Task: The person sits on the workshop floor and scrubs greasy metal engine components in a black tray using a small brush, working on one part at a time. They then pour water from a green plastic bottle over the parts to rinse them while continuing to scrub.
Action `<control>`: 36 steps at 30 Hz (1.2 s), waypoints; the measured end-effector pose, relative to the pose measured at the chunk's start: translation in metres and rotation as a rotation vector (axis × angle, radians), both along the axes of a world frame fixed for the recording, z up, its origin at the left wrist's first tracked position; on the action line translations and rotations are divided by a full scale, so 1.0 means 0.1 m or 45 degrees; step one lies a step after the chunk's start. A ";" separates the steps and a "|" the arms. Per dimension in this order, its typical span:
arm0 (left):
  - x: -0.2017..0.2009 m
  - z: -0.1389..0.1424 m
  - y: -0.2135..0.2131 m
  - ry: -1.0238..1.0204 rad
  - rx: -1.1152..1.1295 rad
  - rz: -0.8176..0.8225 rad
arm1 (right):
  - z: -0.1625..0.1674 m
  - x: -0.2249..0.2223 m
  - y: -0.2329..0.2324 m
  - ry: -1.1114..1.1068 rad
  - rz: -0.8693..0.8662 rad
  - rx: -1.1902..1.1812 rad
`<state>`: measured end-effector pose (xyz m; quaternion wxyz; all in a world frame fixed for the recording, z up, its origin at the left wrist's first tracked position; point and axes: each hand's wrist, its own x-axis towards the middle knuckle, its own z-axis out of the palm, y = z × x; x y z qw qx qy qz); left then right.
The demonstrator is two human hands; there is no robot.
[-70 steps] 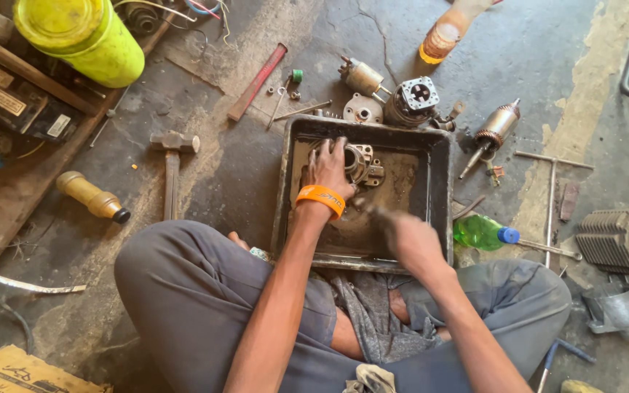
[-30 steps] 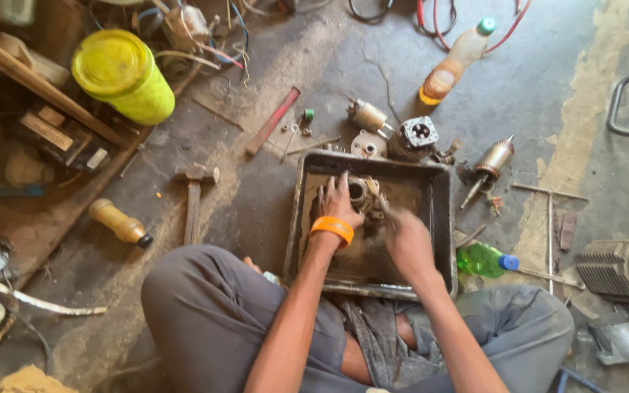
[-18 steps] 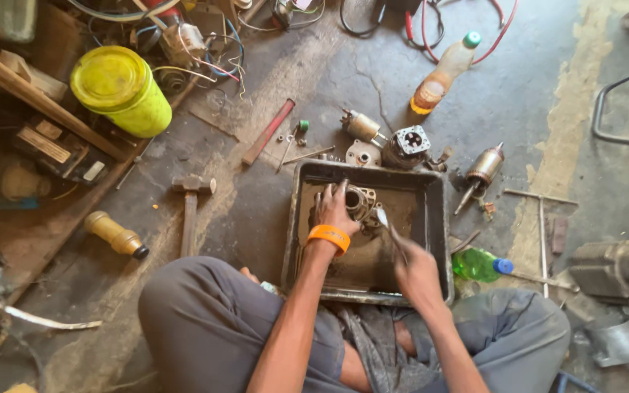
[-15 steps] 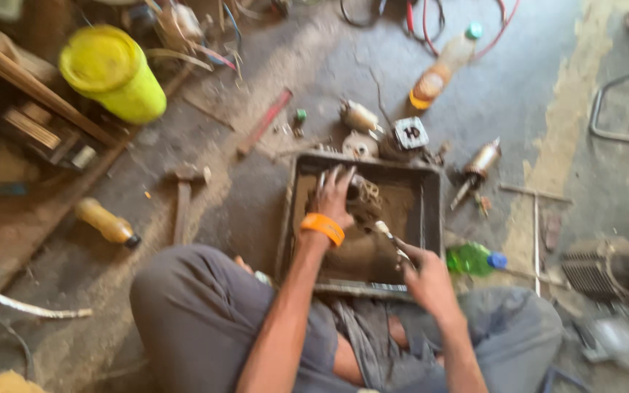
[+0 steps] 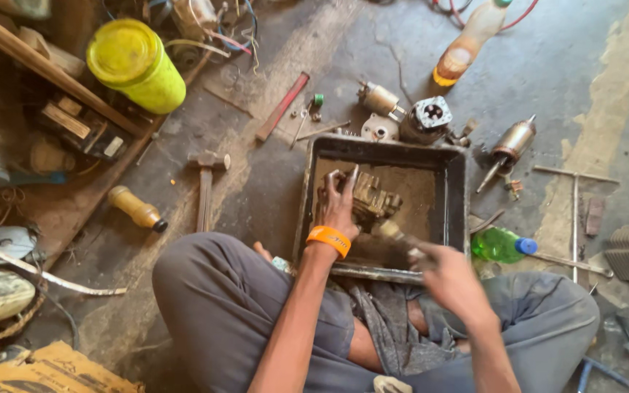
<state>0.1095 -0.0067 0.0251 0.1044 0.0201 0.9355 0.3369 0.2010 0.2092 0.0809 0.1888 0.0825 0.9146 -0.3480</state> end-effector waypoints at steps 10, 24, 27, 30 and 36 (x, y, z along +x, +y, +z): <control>-0.09 -0.37 0.16 0.039 0.222 0.206 | -0.14 -0.26 -0.79 0.452 -0.402 -0.121; -0.11 -0.60 0.25 0.102 0.115 0.199 | -0.12 -0.46 -0.67 0.620 0.042 0.085; -0.10 -0.58 0.25 0.079 0.145 0.209 | -0.10 -0.40 -0.64 0.627 0.025 0.072; -0.13 -0.60 0.26 0.017 0.152 0.184 | -0.13 -0.27 -0.60 0.848 0.045 -0.019; -0.16 -0.66 0.26 -0.067 0.114 0.083 | -0.30 -0.07 -0.42 0.816 -0.059 0.015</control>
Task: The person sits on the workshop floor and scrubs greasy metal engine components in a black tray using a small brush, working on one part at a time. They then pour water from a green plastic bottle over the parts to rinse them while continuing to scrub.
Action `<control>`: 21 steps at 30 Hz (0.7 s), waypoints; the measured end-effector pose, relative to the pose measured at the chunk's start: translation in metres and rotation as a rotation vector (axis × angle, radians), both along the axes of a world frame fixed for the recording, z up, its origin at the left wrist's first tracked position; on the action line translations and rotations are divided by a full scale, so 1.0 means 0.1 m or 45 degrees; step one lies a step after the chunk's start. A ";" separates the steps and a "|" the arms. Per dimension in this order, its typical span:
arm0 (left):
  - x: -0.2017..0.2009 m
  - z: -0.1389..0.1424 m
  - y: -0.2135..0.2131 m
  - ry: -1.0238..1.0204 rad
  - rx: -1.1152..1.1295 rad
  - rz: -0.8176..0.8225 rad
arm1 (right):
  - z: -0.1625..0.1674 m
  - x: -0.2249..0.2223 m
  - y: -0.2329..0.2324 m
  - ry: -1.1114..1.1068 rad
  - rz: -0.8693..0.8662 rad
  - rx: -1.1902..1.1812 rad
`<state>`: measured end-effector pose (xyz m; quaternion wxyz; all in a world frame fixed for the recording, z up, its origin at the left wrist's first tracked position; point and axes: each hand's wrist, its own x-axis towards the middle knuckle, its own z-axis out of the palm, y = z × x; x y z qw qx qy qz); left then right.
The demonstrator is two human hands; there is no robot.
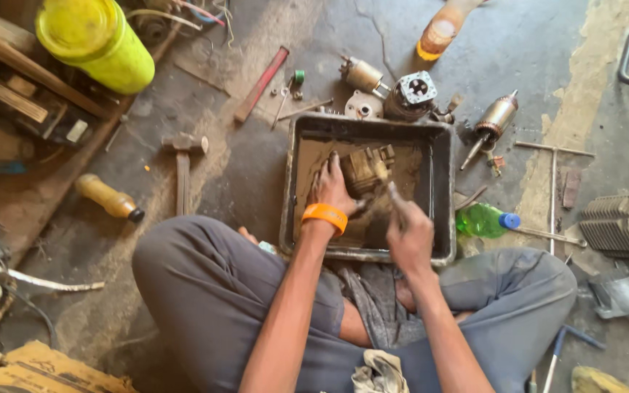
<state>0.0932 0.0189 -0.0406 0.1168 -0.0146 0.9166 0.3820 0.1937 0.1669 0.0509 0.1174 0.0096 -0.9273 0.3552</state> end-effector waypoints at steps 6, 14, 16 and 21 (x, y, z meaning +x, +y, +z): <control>-0.06 0.09 -0.03 0.035 -0.041 -0.034 | 0.00 -0.09 0.05 -0.083 -0.067 -0.075; -0.04 0.30 0.06 0.183 0.004 0.060 | 0.28 0.08 0.64 -0.729 -0.164 -0.111; -0.03 0.40 0.12 0.182 0.016 0.079 | 0.17 -0.03 0.67 -0.843 -0.079 0.119; 0.10 0.70 0.14 -0.152 -0.099 0.194 | -0.17 -0.33 0.38 -0.499 -0.037 0.231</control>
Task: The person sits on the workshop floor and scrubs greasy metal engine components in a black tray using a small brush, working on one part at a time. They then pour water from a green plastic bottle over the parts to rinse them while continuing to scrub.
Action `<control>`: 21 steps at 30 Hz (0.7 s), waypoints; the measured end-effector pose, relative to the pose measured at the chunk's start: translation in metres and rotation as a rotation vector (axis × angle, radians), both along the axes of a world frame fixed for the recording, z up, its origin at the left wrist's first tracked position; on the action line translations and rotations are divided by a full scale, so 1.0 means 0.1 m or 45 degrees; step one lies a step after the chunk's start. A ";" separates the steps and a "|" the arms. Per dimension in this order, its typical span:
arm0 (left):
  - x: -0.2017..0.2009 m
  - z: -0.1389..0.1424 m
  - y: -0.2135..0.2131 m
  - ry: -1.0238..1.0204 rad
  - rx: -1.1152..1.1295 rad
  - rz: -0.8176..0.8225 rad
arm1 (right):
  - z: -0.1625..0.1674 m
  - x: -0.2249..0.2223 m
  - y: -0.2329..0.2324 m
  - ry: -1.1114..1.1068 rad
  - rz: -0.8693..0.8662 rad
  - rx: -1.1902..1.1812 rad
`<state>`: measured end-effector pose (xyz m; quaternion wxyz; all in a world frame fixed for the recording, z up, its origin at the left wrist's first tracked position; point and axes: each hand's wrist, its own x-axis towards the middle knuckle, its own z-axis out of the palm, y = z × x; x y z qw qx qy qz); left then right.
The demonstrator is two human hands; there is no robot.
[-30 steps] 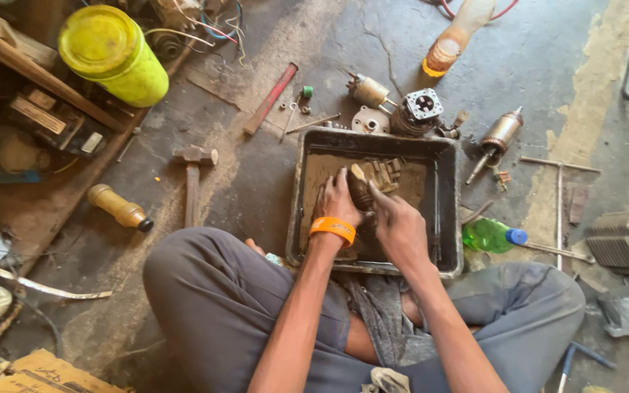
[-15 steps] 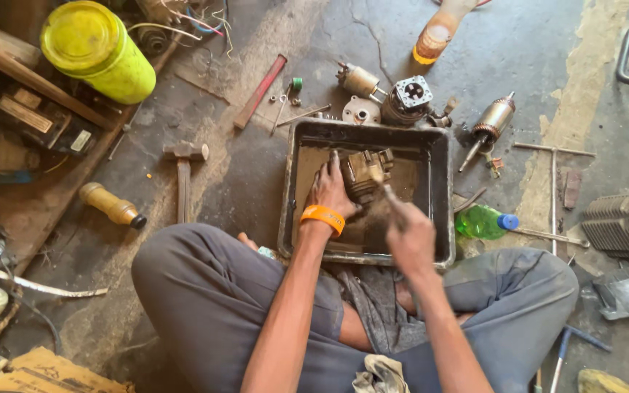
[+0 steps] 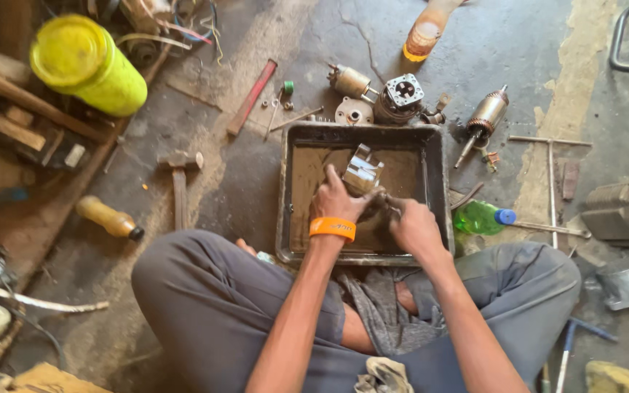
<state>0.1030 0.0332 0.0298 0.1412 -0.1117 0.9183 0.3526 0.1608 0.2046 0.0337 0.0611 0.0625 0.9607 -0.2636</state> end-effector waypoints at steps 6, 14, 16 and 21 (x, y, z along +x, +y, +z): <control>0.00 -0.07 -0.19 0.032 -0.147 -0.021 | 0.44 0.44 0.08 -0.202 -0.038 -0.286; -0.16 -0.49 0.04 0.414 0.222 0.207 | 0.54 0.05 -0.48 -0.084 -0.287 -0.459; -0.13 -0.53 0.04 0.555 0.281 0.279 | 0.50 0.17 -0.59 0.052 -0.311 -0.470; -0.11 -0.54 0.05 0.457 0.228 0.239 | 0.41 0.42 -0.63 0.043 -0.424 -0.514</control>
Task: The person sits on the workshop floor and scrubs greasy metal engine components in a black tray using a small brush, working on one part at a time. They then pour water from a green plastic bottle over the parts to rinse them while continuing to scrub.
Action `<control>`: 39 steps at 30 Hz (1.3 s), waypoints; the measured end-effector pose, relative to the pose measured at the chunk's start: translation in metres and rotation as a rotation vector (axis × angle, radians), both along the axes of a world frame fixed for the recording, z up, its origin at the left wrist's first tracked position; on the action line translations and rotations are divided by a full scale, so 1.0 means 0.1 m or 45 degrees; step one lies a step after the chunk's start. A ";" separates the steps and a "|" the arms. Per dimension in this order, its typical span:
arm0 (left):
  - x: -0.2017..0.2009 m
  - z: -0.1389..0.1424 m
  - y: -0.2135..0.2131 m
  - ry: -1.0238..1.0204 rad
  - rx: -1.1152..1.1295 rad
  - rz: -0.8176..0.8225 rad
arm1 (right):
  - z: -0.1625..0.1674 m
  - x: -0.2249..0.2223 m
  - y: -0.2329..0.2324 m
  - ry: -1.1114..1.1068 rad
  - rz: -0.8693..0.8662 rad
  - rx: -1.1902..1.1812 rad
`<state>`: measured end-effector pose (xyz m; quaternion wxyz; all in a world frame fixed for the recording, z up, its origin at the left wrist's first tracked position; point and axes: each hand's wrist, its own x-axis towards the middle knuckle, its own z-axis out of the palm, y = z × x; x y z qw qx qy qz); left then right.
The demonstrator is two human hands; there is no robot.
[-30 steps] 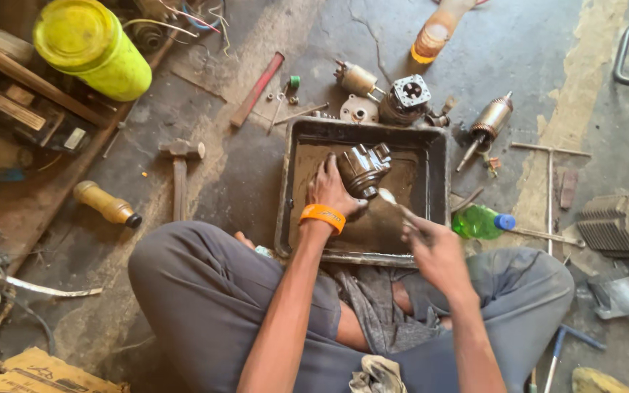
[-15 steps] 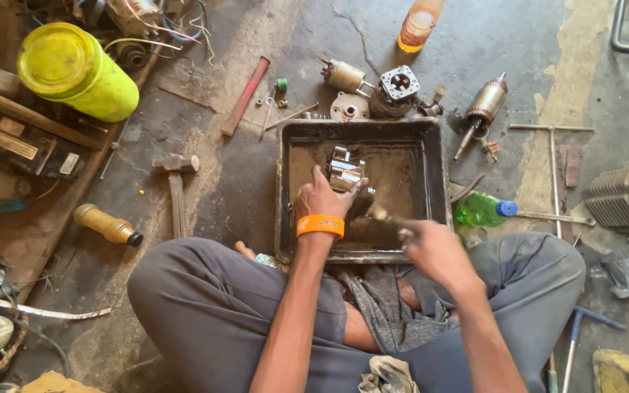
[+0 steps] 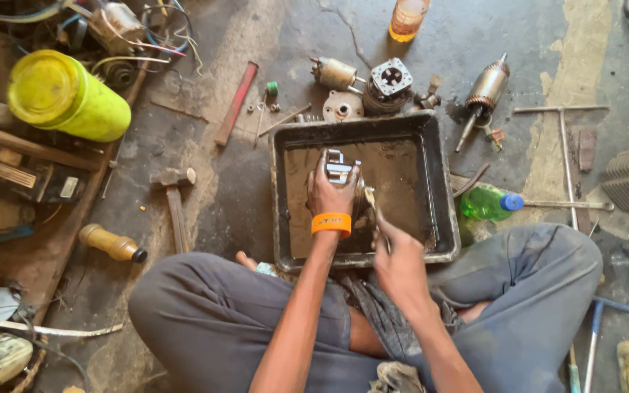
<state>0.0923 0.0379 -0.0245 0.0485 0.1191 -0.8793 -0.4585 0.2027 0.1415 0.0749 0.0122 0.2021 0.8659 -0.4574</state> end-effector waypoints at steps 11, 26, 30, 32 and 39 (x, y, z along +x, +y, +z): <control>0.02 0.12 0.03 -0.154 -0.071 0.050 | 0.03 -0.04 -0.07 0.123 0.040 0.009; -0.06 0.04 0.03 -0.113 0.160 -0.004 | -0.21 0.01 -0.15 0.314 0.070 0.110; -0.10 0.04 0.02 -0.074 -0.012 -0.030 | -0.20 0.14 -0.16 0.233 0.055 -0.019; -0.12 0.01 0.04 -0.074 0.027 -0.007 | -0.13 0.23 -0.16 0.075 0.007 -0.063; -0.10 -0.04 0.04 -0.032 0.048 0.009 | -0.30 -0.09 -0.05 0.280 0.073 0.139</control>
